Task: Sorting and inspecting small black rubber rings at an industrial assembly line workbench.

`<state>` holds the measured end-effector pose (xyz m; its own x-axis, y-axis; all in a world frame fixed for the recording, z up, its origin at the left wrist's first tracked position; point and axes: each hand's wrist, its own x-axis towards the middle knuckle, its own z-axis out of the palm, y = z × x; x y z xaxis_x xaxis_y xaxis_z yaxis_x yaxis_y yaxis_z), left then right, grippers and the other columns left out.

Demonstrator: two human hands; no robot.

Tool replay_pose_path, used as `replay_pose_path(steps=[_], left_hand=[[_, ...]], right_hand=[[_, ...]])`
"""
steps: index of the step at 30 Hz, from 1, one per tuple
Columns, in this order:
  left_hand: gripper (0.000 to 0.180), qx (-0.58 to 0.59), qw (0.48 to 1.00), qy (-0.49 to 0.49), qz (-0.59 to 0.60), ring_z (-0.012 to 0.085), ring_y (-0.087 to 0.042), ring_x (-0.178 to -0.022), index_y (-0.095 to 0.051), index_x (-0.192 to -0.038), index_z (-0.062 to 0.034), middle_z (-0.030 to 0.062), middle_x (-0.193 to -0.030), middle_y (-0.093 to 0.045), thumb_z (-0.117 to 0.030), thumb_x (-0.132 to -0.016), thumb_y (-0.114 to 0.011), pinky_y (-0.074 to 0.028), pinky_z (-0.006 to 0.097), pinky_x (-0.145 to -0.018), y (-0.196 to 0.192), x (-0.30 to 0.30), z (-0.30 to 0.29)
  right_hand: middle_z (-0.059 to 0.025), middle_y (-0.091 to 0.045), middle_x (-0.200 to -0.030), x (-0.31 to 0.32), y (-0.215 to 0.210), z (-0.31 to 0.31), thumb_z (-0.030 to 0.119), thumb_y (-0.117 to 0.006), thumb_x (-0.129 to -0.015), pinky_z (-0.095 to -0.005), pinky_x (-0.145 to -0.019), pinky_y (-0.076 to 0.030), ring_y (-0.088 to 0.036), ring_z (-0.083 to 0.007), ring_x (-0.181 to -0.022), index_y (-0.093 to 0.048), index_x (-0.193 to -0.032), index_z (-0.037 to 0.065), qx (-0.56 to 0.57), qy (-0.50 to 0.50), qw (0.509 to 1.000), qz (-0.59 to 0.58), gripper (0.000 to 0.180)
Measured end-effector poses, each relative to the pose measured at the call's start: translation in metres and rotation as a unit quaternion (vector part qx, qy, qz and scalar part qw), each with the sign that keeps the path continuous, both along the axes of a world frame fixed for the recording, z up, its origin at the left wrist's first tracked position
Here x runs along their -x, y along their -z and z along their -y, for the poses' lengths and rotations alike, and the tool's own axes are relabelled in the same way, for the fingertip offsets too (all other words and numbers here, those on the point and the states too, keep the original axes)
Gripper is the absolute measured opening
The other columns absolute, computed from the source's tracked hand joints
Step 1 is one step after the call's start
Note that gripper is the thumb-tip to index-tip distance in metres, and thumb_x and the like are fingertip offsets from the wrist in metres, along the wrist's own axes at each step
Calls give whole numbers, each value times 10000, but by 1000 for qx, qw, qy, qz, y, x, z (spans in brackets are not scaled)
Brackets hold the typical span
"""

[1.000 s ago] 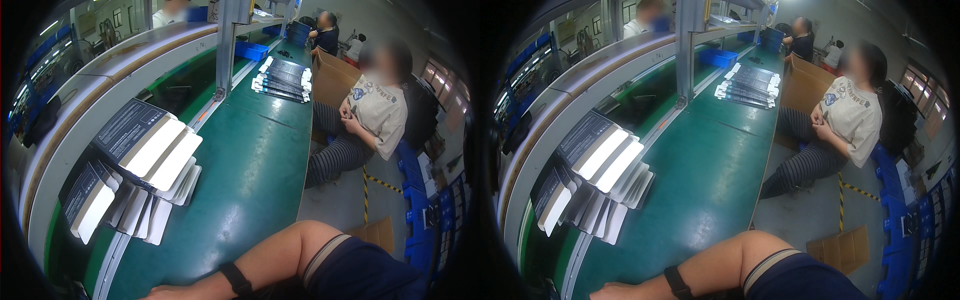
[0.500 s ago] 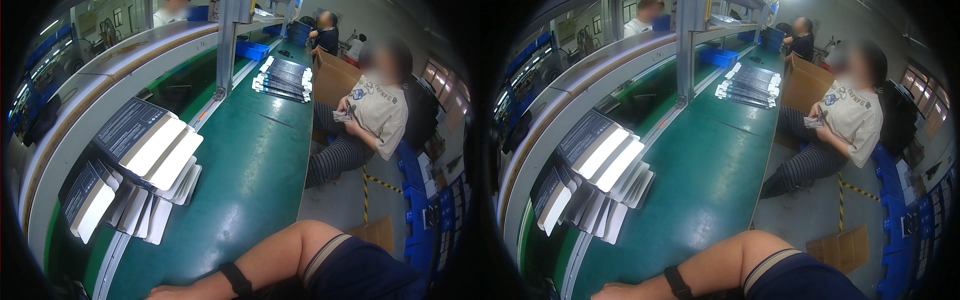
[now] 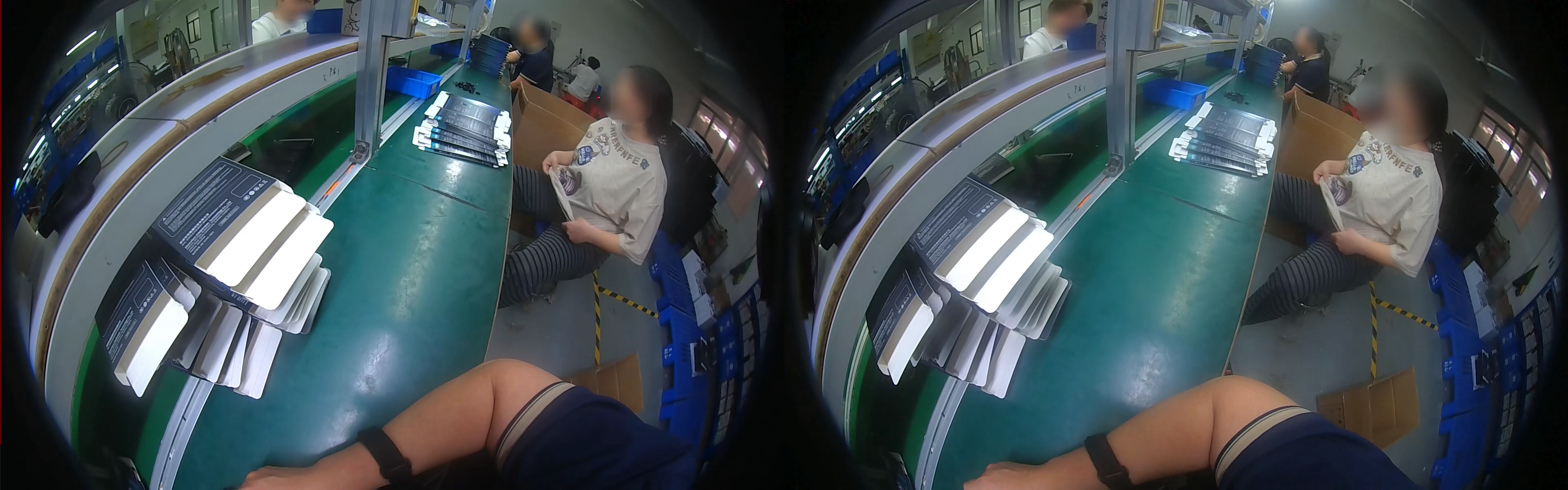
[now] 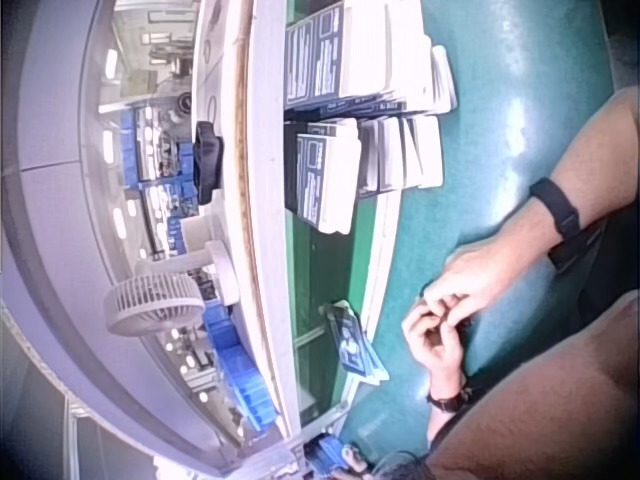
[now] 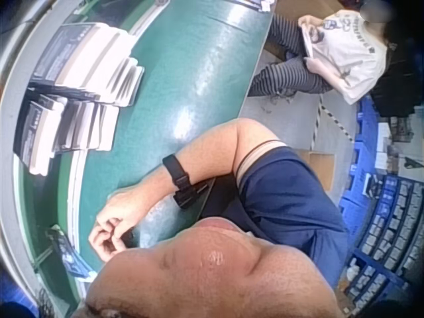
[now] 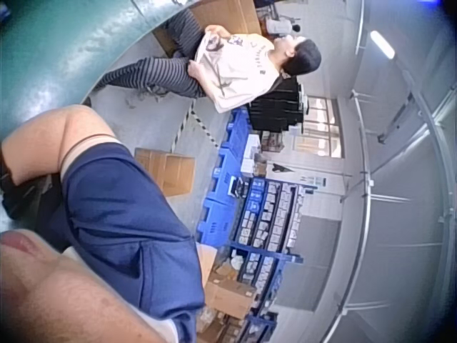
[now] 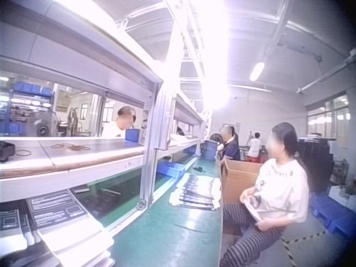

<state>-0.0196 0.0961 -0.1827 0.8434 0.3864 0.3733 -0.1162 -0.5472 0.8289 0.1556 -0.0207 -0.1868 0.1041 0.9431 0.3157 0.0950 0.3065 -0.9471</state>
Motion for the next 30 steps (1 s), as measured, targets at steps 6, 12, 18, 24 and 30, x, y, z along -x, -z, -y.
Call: replay_pose_path(steps=[6,12,18,24,30], left_hand=[[189,-1,1000,-1,3,234,-563,-1006,-515,-978,-24,122,-1100,-514,-178,-945,-619,-483,388,-893,-1,0,1],[201,3,1000,-1,1,233,-569,-989,-521,-989,-20,126,-1099,-520,-192,-947,-617,-484,390,-887,-2,-1,2],[203,-3,1000,2,2,233,-582,-944,-522,-996,0,135,-1101,-530,-182,-946,-598,-502,385,-853,2,-1,-1],[191,-44,999,8,0,236,-591,-930,-538,-1025,24,139,-1099,-541,-150,-947,-557,-521,379,-821,5,-1,-1],[175,-87,996,-8,-14,241,-600,-922,-584,-1037,34,140,-1092,-549,-109,-951,-533,-520,375,-818,11,6,-7]], right_hand=[[-95,-663,-748,1,1,0,273,-743,-816,-378,-586,-502,-667,-266,-686,-596,-879,87,-12,2,1000,-4,245],[-100,-657,-749,1,2,-1,226,-721,-816,-383,-590,-503,-665,-279,-691,-591,-875,88,-32,10,999,-4,199],[-109,-650,-748,0,0,-2,193,-720,-809,-387,-600,-507,-659,-290,-693,-589,-875,89,-46,0,999,-19,180],[-100,-648,-771,-1,-1,1,173,-728,-802,-385,-619,-514,-658,-278,-718,-587,-881,92,-17,-22,999,-39,181],[-83,-632,-772,5,3,-5,192,-717,-830,-378,-610,-501,-648,-268,-712,-571,-892,104,-41,-19,998,-36,181]])
